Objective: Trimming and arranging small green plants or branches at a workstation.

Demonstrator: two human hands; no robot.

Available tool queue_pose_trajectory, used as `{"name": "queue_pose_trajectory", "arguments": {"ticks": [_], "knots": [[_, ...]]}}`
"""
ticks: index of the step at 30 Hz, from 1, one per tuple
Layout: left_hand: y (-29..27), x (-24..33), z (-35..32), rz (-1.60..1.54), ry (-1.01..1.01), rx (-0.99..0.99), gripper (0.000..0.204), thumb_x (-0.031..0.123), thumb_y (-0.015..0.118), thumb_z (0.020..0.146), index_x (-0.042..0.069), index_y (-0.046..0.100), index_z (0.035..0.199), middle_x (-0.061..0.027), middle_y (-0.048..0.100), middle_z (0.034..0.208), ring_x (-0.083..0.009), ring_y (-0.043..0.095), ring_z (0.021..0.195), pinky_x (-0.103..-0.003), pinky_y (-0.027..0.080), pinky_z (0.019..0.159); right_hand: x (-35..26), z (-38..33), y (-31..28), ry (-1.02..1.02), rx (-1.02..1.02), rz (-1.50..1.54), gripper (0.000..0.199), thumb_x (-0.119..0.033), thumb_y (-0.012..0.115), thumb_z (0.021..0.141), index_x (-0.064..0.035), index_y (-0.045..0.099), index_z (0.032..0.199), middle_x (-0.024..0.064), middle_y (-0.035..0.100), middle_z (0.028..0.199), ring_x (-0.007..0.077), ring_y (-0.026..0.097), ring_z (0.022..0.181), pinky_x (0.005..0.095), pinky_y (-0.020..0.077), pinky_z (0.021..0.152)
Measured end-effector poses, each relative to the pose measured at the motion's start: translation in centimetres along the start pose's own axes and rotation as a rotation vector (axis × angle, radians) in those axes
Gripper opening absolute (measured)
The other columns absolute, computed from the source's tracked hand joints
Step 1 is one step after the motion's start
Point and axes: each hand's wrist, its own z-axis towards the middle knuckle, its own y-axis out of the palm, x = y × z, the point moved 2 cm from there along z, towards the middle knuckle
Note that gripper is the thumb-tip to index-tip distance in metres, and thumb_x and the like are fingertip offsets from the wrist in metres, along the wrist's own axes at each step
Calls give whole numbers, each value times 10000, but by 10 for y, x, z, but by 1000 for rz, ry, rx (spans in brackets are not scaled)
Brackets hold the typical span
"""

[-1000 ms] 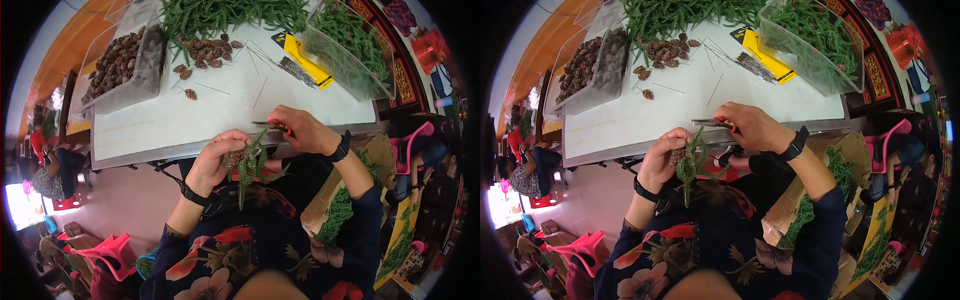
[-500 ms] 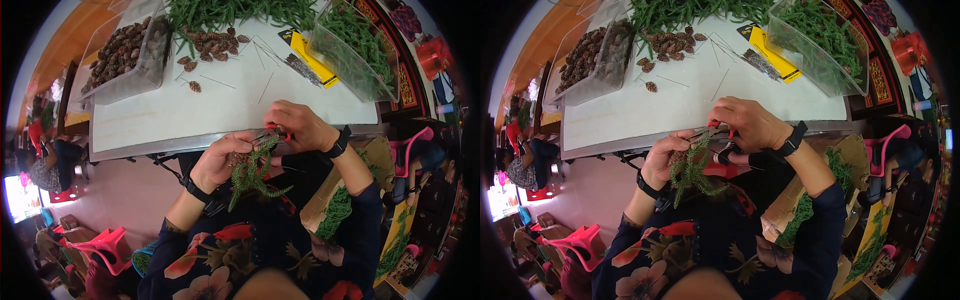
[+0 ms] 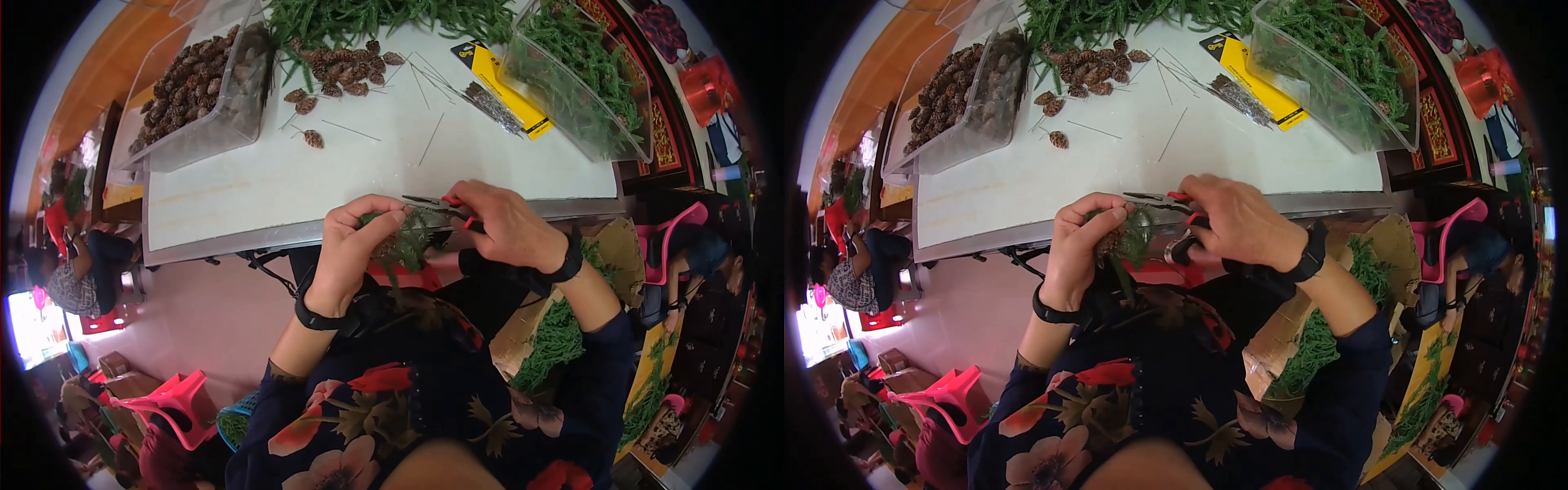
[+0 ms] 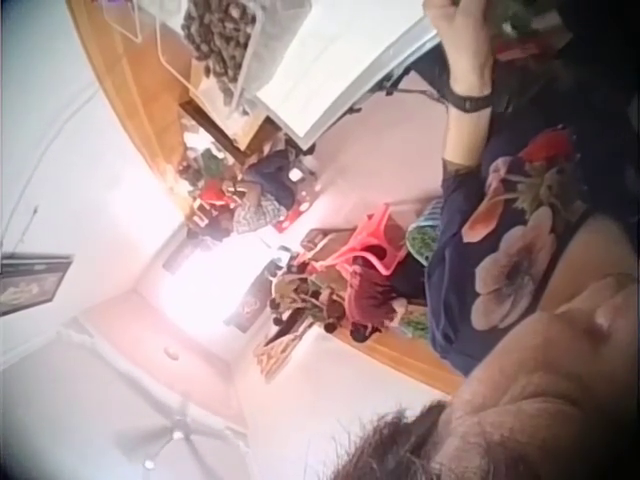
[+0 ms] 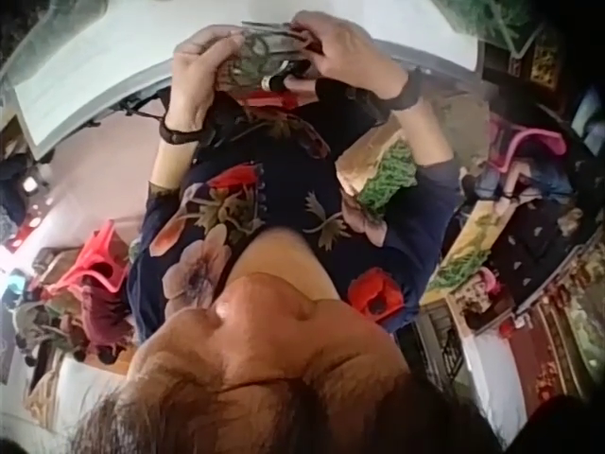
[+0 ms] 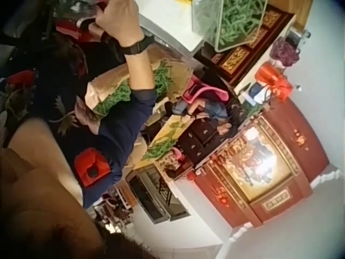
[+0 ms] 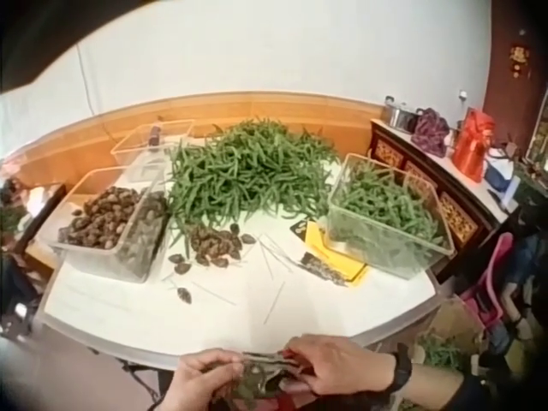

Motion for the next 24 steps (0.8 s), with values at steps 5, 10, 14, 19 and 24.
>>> {"name": "queue_pose_trajectory", "arguments": {"ticks": [5,10,14,19,24], "knots": [[-3,-4,1,-262,-204,-137,122,44,588,853,-25,642,938,-55,676,868,-98,602,692,-216,480,664,11,9,-6,-285,120,-101,320,-12,631,669,-45,533,973,111,534,843,324,549,775,397,459,655],[-10,-13,4,-429,-334,-310,122,33,602,843,-16,655,941,-96,693,899,-145,652,751,-248,509,687,14,17,-6,-453,174,-192,364,32,628,627,-67,539,965,82,506,821,295,530,747,375,450,625],[-7,-15,1,-402,-424,-251,177,61,592,810,-54,623,941,-95,659,830,-143,611,675,-264,500,655,14,21,-7,-544,258,-264,372,40,636,603,-78,548,945,67,487,779,274,524,701,357,443,586],[-9,-20,3,-501,-463,-380,191,71,601,799,-49,630,944,-95,659,842,-150,612,688,-269,496,644,13,22,-12,-621,299,-331,373,35,647,582,-85,556,924,55,468,743,258,516,646,346,434,536],[-9,-21,4,-527,-474,-453,170,88,610,821,-20,648,947,-85,685,911,-127,626,736,-226,481,659,13,19,-15,-632,307,-393,364,23,660,583,-88,554,912,52,464,744,253,516,640,341,431,525]]}}
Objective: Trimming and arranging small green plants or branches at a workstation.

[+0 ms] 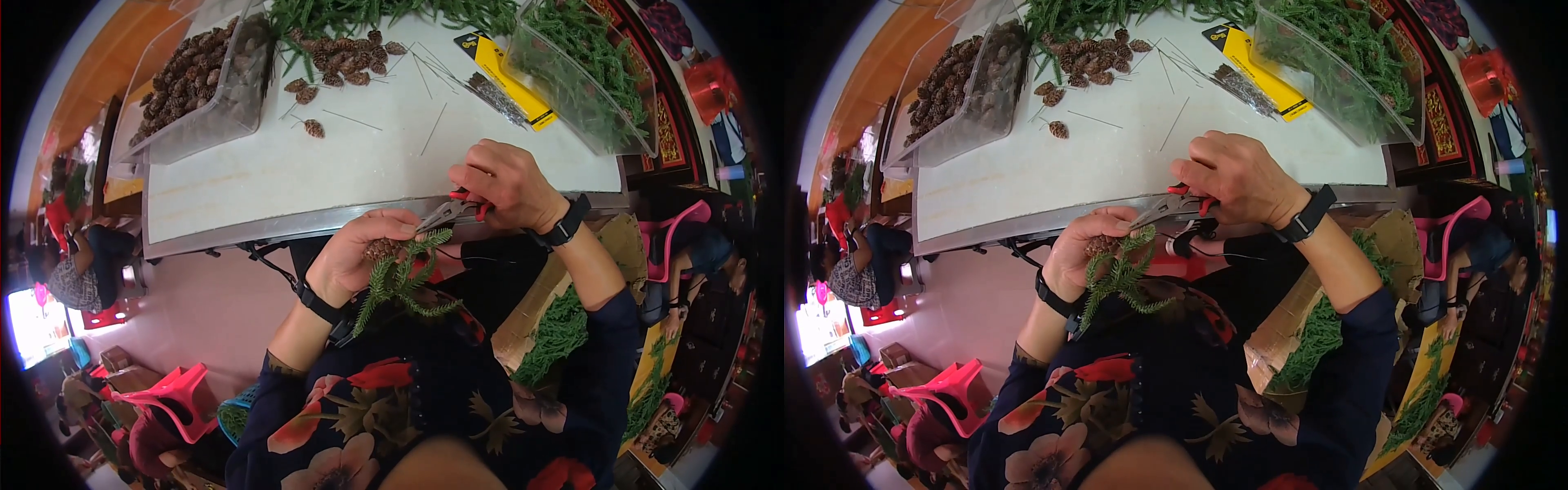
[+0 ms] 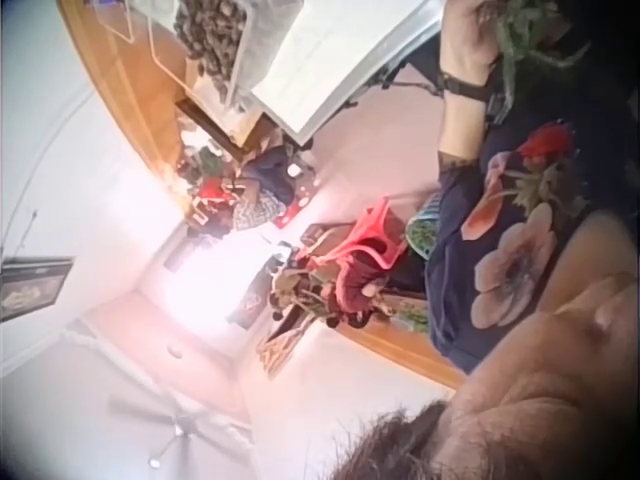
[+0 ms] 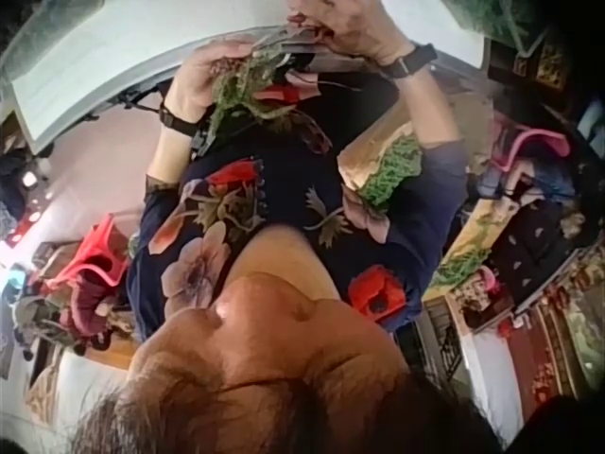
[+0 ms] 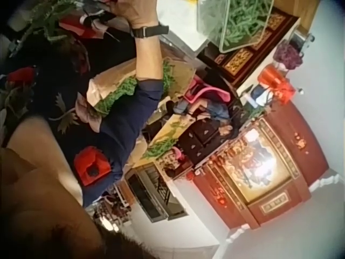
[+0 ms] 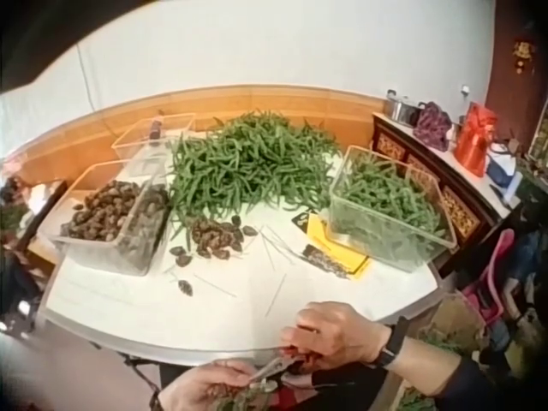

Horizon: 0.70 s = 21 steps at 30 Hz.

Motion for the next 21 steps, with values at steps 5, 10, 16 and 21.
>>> {"name": "queue_pose_trajectory", "arguments": {"ticks": [5,10,16,21], "knots": [[8,4,-2,66,123,75,140,61,611,844,-22,644,952,-72,681,938,-105,631,750,-217,489,662,-4,-4,-3,139,-100,69,288,-54,674,633,-86,570,900,67,494,744,274,549,667,357,442,541],[13,6,-5,372,309,266,107,7,587,859,-32,638,945,-63,663,882,-118,621,741,-237,504,675,-17,-7,-7,435,-363,225,240,-159,689,717,-53,589,907,126,559,713,336,581,686,420,454,585],[15,3,-6,589,444,444,116,-4,607,857,-25,655,960,-33,665,858,-74,607,733,-202,491,670,-27,0,-19,656,-422,480,233,-201,673,785,-9,579,876,178,596,694,385,593,696,454,452,626],[11,3,-7,427,450,461,116,0,602,865,-27,655,964,-29,662,848,-64,601,732,-194,484,673,-40,-3,-22,798,-324,481,266,-203,671,803,24,569,895,190,592,710,383,590,700,418,458,629]]}}
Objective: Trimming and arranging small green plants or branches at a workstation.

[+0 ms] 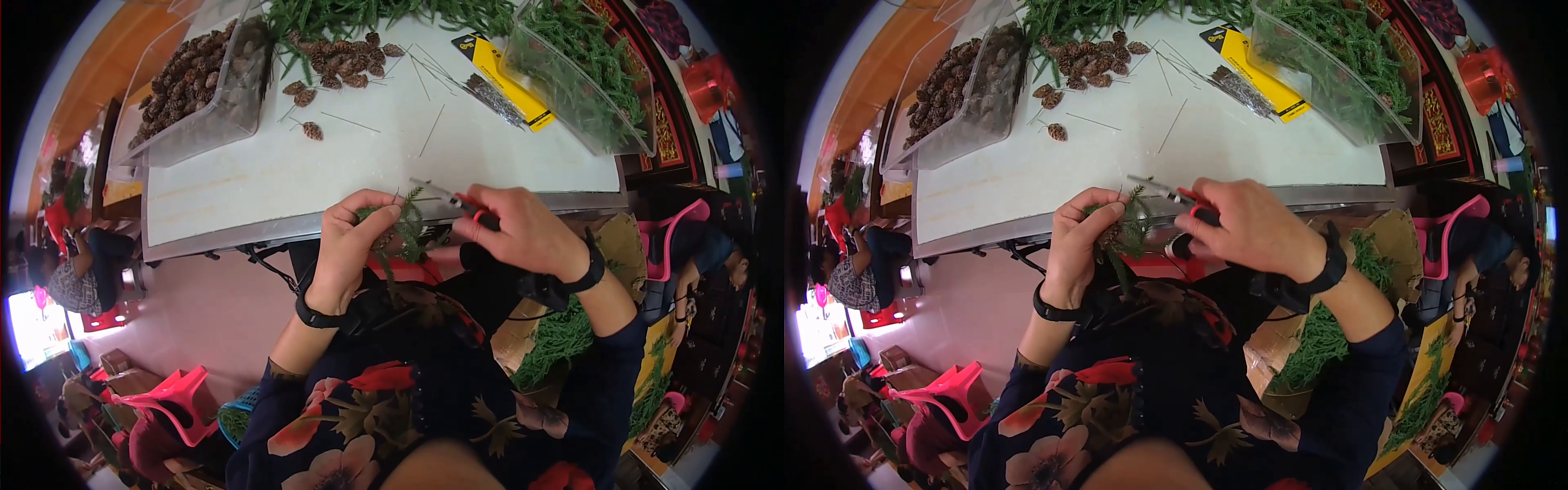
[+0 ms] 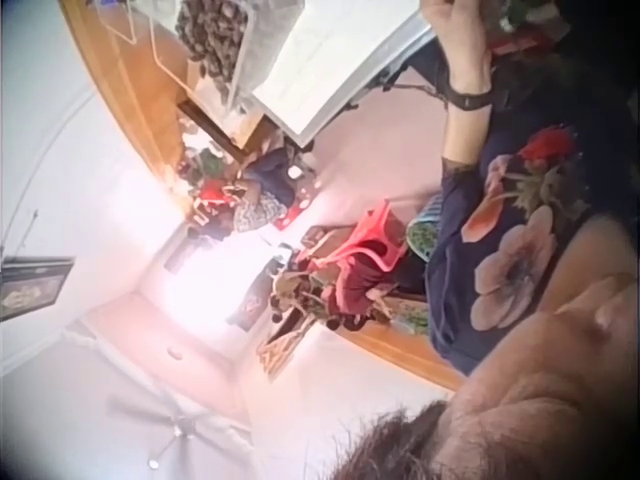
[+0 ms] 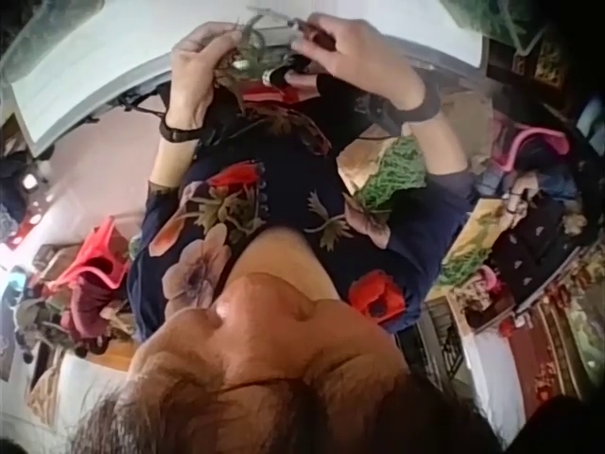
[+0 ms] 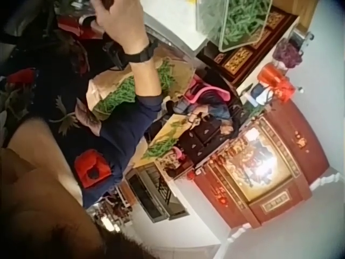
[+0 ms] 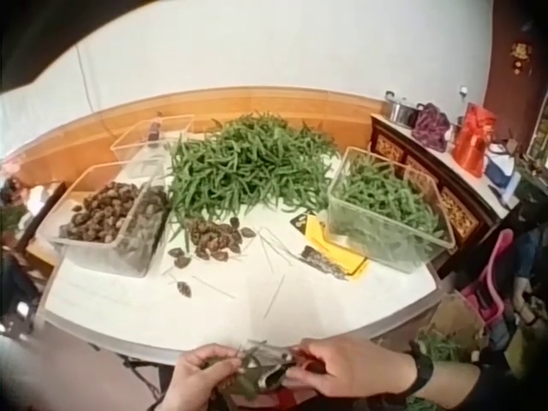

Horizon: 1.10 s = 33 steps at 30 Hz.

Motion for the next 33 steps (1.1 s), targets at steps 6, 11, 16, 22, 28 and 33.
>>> {"name": "queue_pose_trajectory", "arguments": {"ticks": [6,11,16,22,28,33], "knots": [[3,0,1,-32,54,3,120,21,625,870,-19,652,979,-28,658,830,-66,610,667,-207,519,607,5,-4,16,-129,18,-26,316,-158,672,791,37,561,1013,201,589,769,351,584,691,387,455,627],[1,-1,0,-24,79,13,124,16,624,869,-23,644,985,-36,661,836,-73,620,675,-211,523,613,-3,-5,15,-140,3,-61,331,-143,683,772,32,552,1020,206,584,782,374,582,705,406,454,629],[3,1,-2,-18,75,22,127,20,632,866,-25,643,984,-40,659,819,-77,623,671,-212,523,612,0,-6,20,-190,78,-122,308,-133,688,768,28,549,991,213,587,801,404,575,745,427,452,632],[2,0,-3,14,93,25,132,25,634,867,-25,641,989,-42,658,809,-82,624,662,-214,522,604,-1,-7,20,-191,76,-135,295,-128,691,770,20,548,982,211,596,818,410,575,765,435,454,634],[1,0,-5,-47,48,-19,176,23,615,878,-26,626,1047,-54,664,886,-91,630,719,-221,523,646,2,-7,21,-189,120,-206,298,-136,699,771,14,552,984,204,602,820,401,584,766,434,460,637],[-1,-2,-3,-64,55,-52,226,11,602,881,-26,615,1103,-62,663,954,-98,628,807,-229,519,719,3,-7,20,-181,148,-196,293,-140,703,774,8,554,978,199,602,804,393,587,747,428,460,631]]}}
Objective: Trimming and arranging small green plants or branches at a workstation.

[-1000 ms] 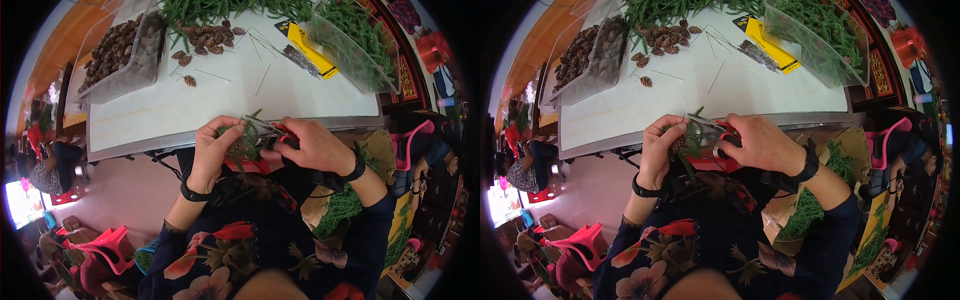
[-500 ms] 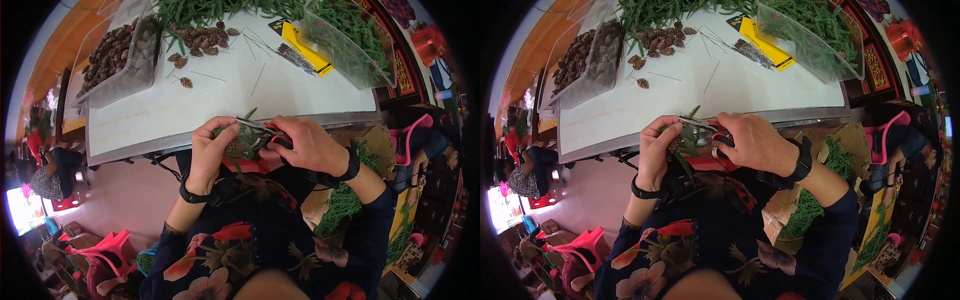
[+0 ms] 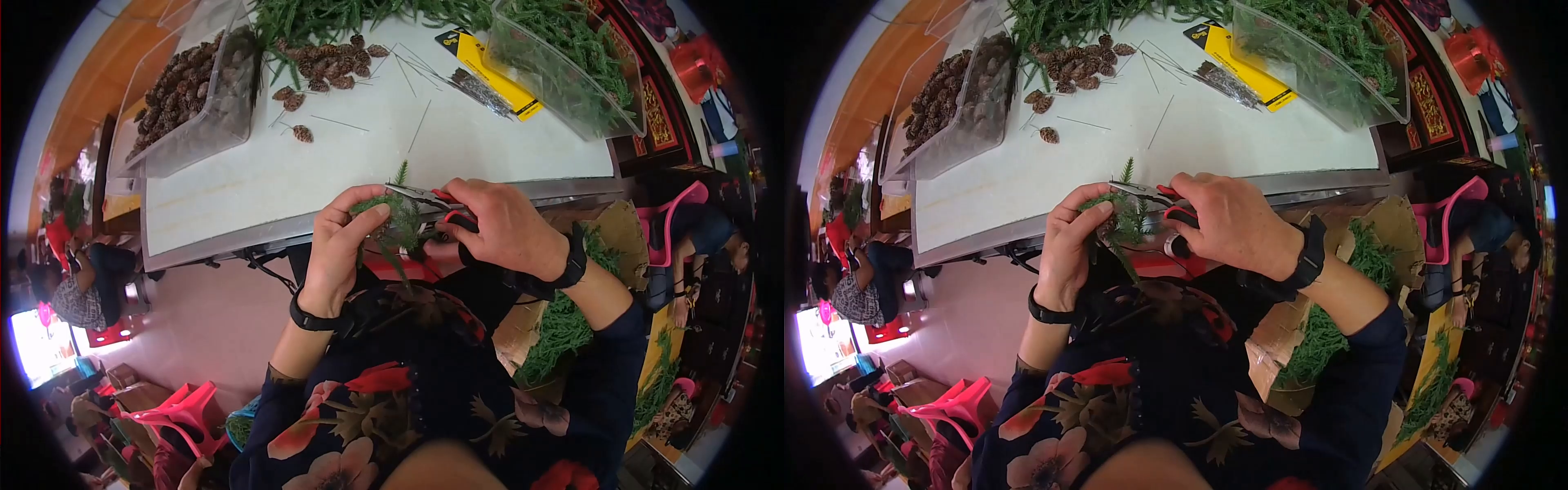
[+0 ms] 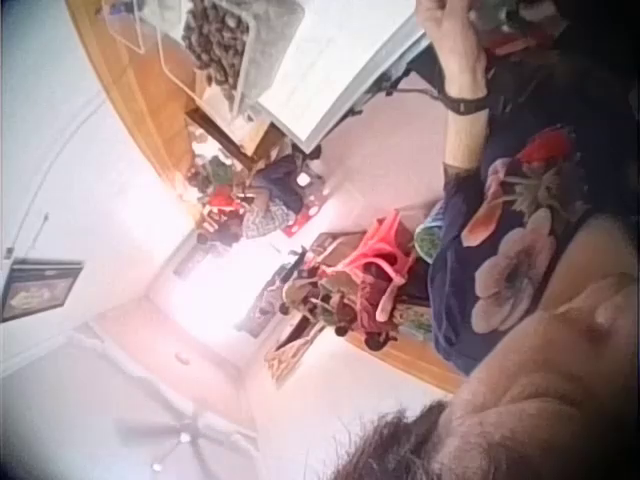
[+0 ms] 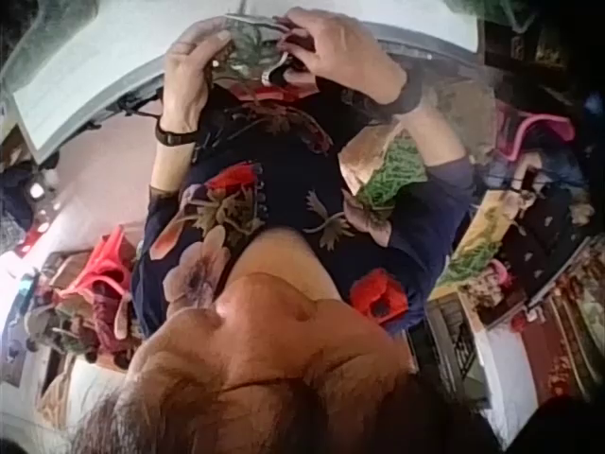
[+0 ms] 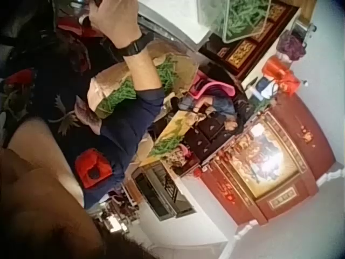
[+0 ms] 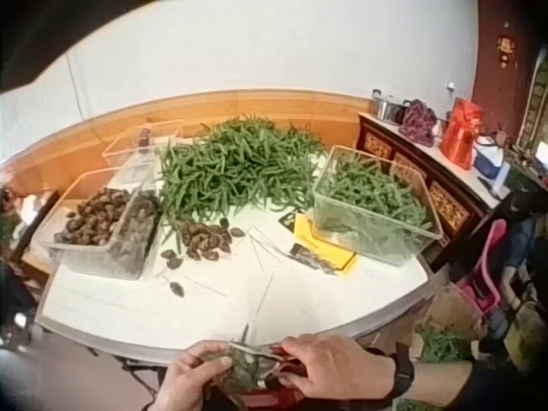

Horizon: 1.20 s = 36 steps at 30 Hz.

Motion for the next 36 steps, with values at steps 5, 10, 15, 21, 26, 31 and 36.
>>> {"name": "queue_pose_trajectory", "arguments": {"ticks": [5,10,15,21,26,31,36], "knots": [[1,-2,-1,-1,7,9,251,-3,601,877,-28,618,1126,-67,664,985,-100,620,860,-236,512,772,0,1,-1,13,-33,136,277,-139,705,780,15,552,952,195,587,758,390,574,710,410,449,610],[3,0,-2,25,17,34,243,-1,602,877,-30,624,1118,-69,666,979,-101,625,834,-235,518,758,-1,2,-1,29,-58,156,273,-141,707,783,22,550,935,197,575,734,391,563,691,400,439,596],[2,-1,-1,33,23,38,246,-5,597,879,-31,620,1122,-68,670,963,-108,632,815,-241,527,751,2,3,3,19,-32,132,282,-153,716,778,15,547,930,199,567,727,392,557,681,407,436,589],[1,1,0,-75,-78,31,235,20,577,893,-44,608,1118,-81,670,964,-124,639,807,-253,533,751,2,0,8,-44,110,-247,310,-221,707,804,-45,579,1025,109,549,770,301,550,633,376,431,540],[0,0,4,-223,-235,-22,239,52,562,906,-55,593,1117,-98,663,998,-138,639,849,-265,523,787,-14,1,4,-178,235,-902,443,-184,718,686,-54,590,1090,54,470,812,227,506,668,334,432,517],[1,-3,4,-314,-233,-70,252,50,570,902,-51,586,1132,-97,658,1024,-131,628,897,-265,504,830,-27,2,-4,-299,309,-1182,449,-255,647,811,-81,565,1217,20,445,836,156,445,667,279,412,530],[8,2,-1,-53,-57,9,269,22,584,889,-38,581,1151,-92,658,1025,-123,625,900,-251,498,827,-26,-2,-26,-88,220,-609,462,-200,692,791,-52,574,1213,43,487,838,199,483,688,315,434,591]]}}
